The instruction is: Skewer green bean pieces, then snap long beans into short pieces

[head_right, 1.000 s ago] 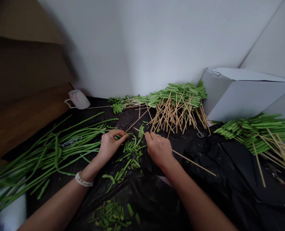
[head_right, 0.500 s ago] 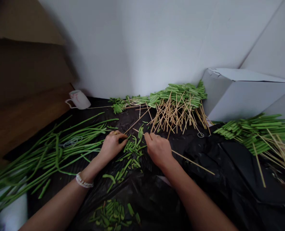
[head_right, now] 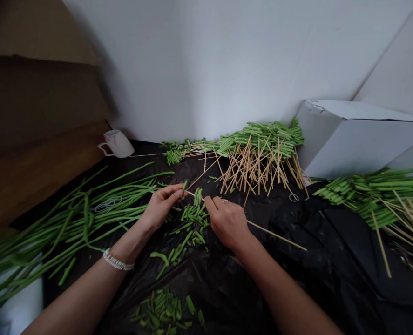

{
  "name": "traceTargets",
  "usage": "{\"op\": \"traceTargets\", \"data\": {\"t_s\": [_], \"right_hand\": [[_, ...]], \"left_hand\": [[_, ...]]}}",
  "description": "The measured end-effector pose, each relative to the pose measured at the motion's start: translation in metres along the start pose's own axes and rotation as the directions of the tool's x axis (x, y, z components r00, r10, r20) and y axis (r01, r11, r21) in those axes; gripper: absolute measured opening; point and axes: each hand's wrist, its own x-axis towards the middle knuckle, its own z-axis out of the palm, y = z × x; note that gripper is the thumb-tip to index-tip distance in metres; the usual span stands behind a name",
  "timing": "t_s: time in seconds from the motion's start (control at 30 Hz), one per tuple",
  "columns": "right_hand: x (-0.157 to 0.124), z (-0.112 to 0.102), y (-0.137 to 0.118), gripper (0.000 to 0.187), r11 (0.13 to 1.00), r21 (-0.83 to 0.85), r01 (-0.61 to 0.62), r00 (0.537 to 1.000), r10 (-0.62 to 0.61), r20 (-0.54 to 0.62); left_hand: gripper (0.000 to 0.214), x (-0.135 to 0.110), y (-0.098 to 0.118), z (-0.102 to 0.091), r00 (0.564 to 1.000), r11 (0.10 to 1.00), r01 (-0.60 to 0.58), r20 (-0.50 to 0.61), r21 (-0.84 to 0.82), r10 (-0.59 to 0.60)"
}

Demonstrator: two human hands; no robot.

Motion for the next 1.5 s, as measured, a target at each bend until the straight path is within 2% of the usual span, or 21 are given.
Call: {"op": "traceTargets", "data": {"t_s": [0.1,0.2,0.5,0.7,1.0,1.17,1.5], "right_hand": [[0.0000,0.0010,-0.0005,0.031,1.000,0.009,0.008,1.000,-0.007,-0.012],[-0.0001,0.0022,0.0001,0.032,1.000,0.012,0.010,1.000,-0.010,-0.019],[0.0005,-0.0001,-0.0005,0.031,1.000,0.002,-0.005,1.000,0.005,0.018],[-0.0002,0.0019,-0.0004,0.033,1.000,-0.006,0.002,1.000,-0.002,-0.013],[0.0008,-0.0009,-0.0007,0.033,1.000,0.015,0.003,1.000,-0.003,-0.014],[0.0002,0.0006,-0.0005,0.034,1.000,0.019,-0.007,1.000,0.006,0.019],[0.0009,-0.0017,-0.0017,0.033,1.000,0.020,-0.008,1.000,0.007,0.013]], "left_hand": [[0.036,-0.0022,0.0023,0.0041,0.991,0.964,0.134,0.034,-0.230,-0.129],[0.035,-0.0037,0.0052,0.0052,0.983,0.936,0.183,0.062,-0.301,-0.172],[0.031,-0.0037,0.0030,0.0033,0.983,0.950,0.182,0.065,-0.254,-0.171],[0.029,-0.0041,0.0039,0.0030,0.987,0.963,0.159,0.065,-0.220,-0.148],[0.031,-0.0044,0.0067,0.0055,0.978,0.923,0.205,0.042,-0.327,-0.203],[0.030,-0.0045,0.0090,0.0053,0.974,0.915,0.218,0.013,-0.339,-0.227],[0.030,-0.0039,0.0092,0.0050,0.966,0.894,0.237,-0.004,-0.381,-0.258]]}}
